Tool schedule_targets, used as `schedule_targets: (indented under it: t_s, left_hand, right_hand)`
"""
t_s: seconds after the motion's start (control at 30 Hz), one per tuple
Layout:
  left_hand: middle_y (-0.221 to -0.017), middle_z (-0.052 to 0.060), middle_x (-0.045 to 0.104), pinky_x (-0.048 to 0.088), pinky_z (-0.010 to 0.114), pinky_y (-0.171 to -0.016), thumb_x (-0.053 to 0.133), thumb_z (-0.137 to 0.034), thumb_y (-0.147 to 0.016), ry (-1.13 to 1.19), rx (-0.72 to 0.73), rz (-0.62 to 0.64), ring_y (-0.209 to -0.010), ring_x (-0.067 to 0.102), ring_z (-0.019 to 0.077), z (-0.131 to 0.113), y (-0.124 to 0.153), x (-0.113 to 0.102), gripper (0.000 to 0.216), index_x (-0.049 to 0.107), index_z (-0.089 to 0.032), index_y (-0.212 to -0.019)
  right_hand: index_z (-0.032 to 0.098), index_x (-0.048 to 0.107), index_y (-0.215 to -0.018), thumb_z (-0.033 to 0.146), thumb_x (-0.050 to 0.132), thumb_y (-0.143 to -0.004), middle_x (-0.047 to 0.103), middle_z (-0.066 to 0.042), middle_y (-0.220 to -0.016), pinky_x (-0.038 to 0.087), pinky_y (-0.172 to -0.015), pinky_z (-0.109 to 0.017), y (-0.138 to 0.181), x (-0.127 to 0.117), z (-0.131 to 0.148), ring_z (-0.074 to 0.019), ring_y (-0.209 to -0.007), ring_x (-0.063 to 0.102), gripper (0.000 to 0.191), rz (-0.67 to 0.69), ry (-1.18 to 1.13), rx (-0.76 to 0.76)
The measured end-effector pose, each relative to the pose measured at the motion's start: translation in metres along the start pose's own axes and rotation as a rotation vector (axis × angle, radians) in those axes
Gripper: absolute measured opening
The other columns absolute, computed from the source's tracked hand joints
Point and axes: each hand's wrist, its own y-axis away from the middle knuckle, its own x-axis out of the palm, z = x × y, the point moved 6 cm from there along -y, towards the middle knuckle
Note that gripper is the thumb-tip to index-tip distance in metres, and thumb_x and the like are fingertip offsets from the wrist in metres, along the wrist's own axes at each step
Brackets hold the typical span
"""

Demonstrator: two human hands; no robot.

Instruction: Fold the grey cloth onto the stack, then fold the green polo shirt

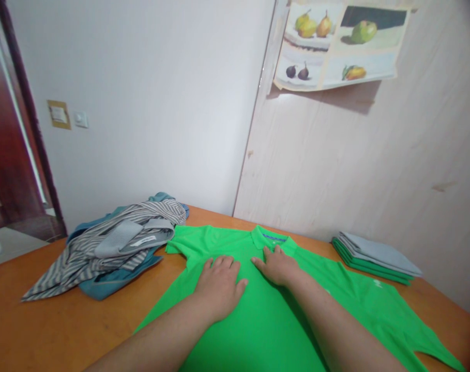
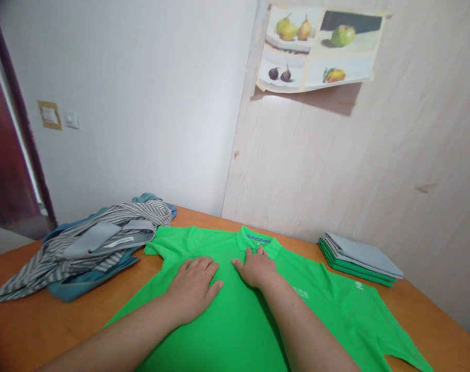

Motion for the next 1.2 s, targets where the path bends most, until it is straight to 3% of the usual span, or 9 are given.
schedule_targets:
  t_s: [0.13,0.27,0.37,0.6,1.0,1.2]
  left_hand:
    - [-0.135,0.011,0.057,0.033,0.053,-0.108,0.041,-0.049,-0.097,-0.008,0.000,0.009,-0.129,0.047,0.0331,0.000,0.000,-0.001,0.045,0.058,-0.023,-0.129]
    - [-0.136,0.011,0.057,0.034,0.054,-0.108,0.039,-0.049,-0.097,-0.009,0.005,0.011,-0.129,0.047,0.0331,-0.001,0.000,-0.003,0.046,0.057,-0.022,-0.129]
    - [-0.135,0.011,0.058,0.034,0.054,-0.108,0.040,-0.049,-0.097,-0.010,0.007,0.005,-0.128,0.048,0.0330,-0.001,0.000,-0.003,0.045,0.058,-0.022,-0.129]
    - [-0.137,0.011,0.057,0.032,0.054,-0.109,0.039,-0.050,-0.097,-0.003,-0.005,0.016,-0.129,0.047,0.0330,0.000,-0.001,-0.002,0.046,0.057,-0.023,-0.129]
    - [-0.138,0.011,0.055,0.033,0.055,-0.108,0.040,-0.051,-0.096,0.009,-0.012,0.032,-0.130,0.045,0.0329,-0.002,0.001,-0.003,0.045,0.057,-0.024,-0.128]
    - [-0.143,0.011,0.051,0.027,0.058,-0.112,0.035,-0.055,-0.096,0.001,-0.036,0.072,-0.135,0.040,0.0338,-0.001,0.002,-0.001,0.051,0.054,-0.025,-0.133]
  right_hand:
    - [0.017,0.058,-0.137,0.077,0.038,-0.085,0.051,-0.024,-0.143,0.041,-0.100,-0.053,-0.002,-0.011,-0.001,-0.0404,-0.128,0.052,0.082,-0.034,-0.022,-0.014]
    - [0.021,0.068,-0.121,0.065,0.026,-0.095,0.068,-0.019,-0.121,0.047,-0.090,-0.050,-0.009,-0.028,-0.014,-0.0366,-0.112,0.063,0.067,-0.115,-0.045,0.036]
    - [0.017,0.062,-0.131,0.057,0.021,-0.098,0.062,-0.021,-0.132,0.047,-0.092,-0.048,-0.014,-0.031,-0.030,-0.0361,-0.118,0.060,0.066,-0.169,-0.053,0.089]
    - [0.007,0.047,-0.144,0.059,0.034,-0.096,0.042,-0.022,-0.151,0.034,-0.111,-0.046,-0.027,-0.001,-0.051,-0.0336,-0.141,0.038,0.072,-0.130,-0.065,0.055]
    - [0.006,0.036,-0.151,0.065,0.031,-0.094,0.030,-0.022,-0.158,0.024,-0.116,-0.053,-0.036,0.020,-0.050,-0.0360,-0.147,0.024,0.082,-0.168,-0.079,0.030]
    - [0.005,0.036,-0.151,0.063,0.029,-0.094,0.031,-0.023,-0.157,0.022,-0.116,-0.055,-0.035,0.013,-0.049,-0.0359,-0.148,0.021,0.082,-0.222,-0.093,0.018]
